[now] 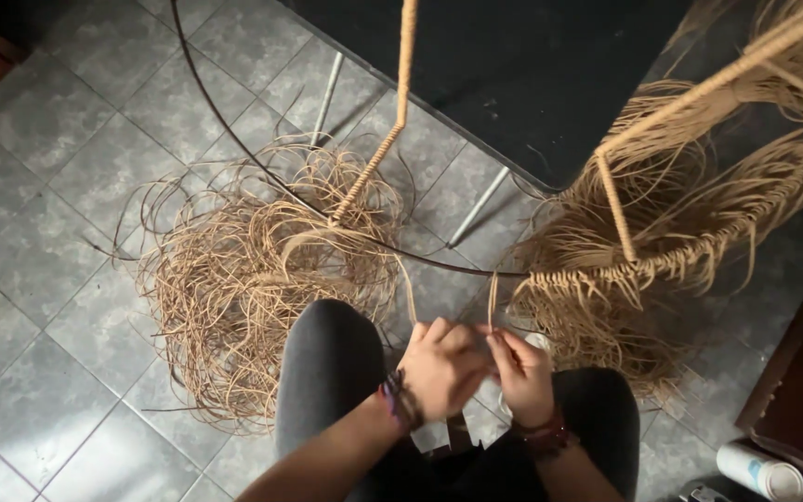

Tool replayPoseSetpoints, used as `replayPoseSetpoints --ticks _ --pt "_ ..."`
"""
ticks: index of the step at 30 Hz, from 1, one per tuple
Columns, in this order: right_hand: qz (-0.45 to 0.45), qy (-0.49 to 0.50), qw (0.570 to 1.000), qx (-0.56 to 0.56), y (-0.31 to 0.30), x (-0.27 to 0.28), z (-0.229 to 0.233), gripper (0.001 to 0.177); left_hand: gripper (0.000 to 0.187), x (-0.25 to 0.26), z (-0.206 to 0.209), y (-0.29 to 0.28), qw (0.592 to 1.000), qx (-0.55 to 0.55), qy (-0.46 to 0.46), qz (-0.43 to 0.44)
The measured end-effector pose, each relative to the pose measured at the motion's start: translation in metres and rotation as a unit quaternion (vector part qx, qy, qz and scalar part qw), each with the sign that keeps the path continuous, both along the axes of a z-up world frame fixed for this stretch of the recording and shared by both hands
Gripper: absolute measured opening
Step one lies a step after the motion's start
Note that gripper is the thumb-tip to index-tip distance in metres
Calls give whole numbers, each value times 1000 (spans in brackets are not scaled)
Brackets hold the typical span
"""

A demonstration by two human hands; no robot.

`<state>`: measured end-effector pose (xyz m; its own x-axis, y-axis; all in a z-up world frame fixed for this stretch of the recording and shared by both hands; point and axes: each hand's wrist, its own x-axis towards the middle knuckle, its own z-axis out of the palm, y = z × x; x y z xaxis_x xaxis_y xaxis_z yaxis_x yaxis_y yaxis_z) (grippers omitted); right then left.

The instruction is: Weaving natural fiber strands around a circular metal frame

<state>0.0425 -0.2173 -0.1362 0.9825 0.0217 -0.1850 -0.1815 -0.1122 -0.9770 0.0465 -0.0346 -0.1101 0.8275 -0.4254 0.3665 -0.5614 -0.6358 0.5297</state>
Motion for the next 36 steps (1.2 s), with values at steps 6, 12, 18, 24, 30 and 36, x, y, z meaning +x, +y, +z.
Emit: replayPoseSetpoints --ticks 6,12,18,24,30,36 --pt "141 -193 947 -217 -30 17 -8 26 29 50 -91 -33 995 -87 20 40" --pt "-63 -403 821 -400 -18 36 11 18 23 104 5 -41 907 13 380 181" --pt "74 -231 938 -247 -30 40 20 11 19 40 15 -7 966 -62 -199 156" --pt "65 -57 995 58 -17 38 11 13 34 -1 3 -12 968 -184 -169 -15" --pt "52 -242 952 -182 -10 37 36 9 62 -46 -37 -9 627 -429 646 -73" --pt "50 -173 969 -172 -9 33 31 11 59 14 -47 -20 960 -144 218 101"
